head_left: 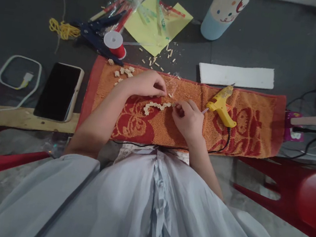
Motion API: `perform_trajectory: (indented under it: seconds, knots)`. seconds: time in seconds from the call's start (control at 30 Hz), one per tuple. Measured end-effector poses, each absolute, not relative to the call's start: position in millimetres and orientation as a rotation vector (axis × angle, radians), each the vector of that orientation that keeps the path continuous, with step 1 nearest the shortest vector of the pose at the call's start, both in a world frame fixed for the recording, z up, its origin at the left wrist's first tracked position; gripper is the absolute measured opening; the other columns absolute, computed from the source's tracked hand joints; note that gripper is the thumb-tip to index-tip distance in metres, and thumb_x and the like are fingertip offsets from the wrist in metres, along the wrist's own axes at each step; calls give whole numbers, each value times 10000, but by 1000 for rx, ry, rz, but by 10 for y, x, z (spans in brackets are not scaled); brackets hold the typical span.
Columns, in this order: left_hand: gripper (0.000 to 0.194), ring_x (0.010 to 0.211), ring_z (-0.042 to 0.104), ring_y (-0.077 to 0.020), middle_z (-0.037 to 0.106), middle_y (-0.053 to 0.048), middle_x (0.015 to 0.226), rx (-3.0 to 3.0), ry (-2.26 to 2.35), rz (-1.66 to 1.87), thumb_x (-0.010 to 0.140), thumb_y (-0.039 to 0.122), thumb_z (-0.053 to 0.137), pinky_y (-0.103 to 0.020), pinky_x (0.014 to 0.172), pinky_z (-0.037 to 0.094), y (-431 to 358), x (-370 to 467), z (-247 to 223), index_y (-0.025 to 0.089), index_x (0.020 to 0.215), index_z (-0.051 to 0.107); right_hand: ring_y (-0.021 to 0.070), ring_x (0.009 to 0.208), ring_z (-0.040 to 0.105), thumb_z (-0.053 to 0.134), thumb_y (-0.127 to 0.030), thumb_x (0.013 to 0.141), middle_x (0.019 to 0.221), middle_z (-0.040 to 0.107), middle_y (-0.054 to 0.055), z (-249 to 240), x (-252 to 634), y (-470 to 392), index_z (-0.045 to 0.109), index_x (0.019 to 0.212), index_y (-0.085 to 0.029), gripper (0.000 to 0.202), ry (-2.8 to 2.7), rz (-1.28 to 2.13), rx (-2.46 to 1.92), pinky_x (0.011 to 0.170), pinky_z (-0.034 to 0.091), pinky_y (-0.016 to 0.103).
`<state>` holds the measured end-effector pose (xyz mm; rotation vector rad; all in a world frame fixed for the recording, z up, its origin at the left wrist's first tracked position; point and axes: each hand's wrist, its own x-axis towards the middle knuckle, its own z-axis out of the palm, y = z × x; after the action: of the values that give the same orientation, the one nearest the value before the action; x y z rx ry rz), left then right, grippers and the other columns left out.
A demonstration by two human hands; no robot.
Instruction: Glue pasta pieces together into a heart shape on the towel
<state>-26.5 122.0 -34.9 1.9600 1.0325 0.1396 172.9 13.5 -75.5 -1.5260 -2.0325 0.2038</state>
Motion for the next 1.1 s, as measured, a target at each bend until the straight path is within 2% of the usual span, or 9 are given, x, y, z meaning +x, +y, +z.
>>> perform_trajectory:
  seconds: [0.33, 1.1]
  knots:
    - [241, 731, 638, -140, 745, -44, 825, 1954, 1032, 109, 804, 348, 643, -269, 719, 441, 1191, -234, -345, 170, 908, 767, 149, 674, 579, 529, -175, 878, 836, 642, 47, -728, 1740, 139, 679, 960, -187, 171, -2060, 265, -1526, 627, 465, 262]
    - [212, 803, 659, -146, 764, -34, 896, 1954, 1007, 119, 803, 312, 666, -251, 745, 446, 1158, -221, -316, 183, 939, 765, 148, 674, 584, 528, -167, 883, 839, 651, 51, -715, 1736, 149, 684, 948, -186, 170, -2063, 293, -1519, 622, 471, 257]
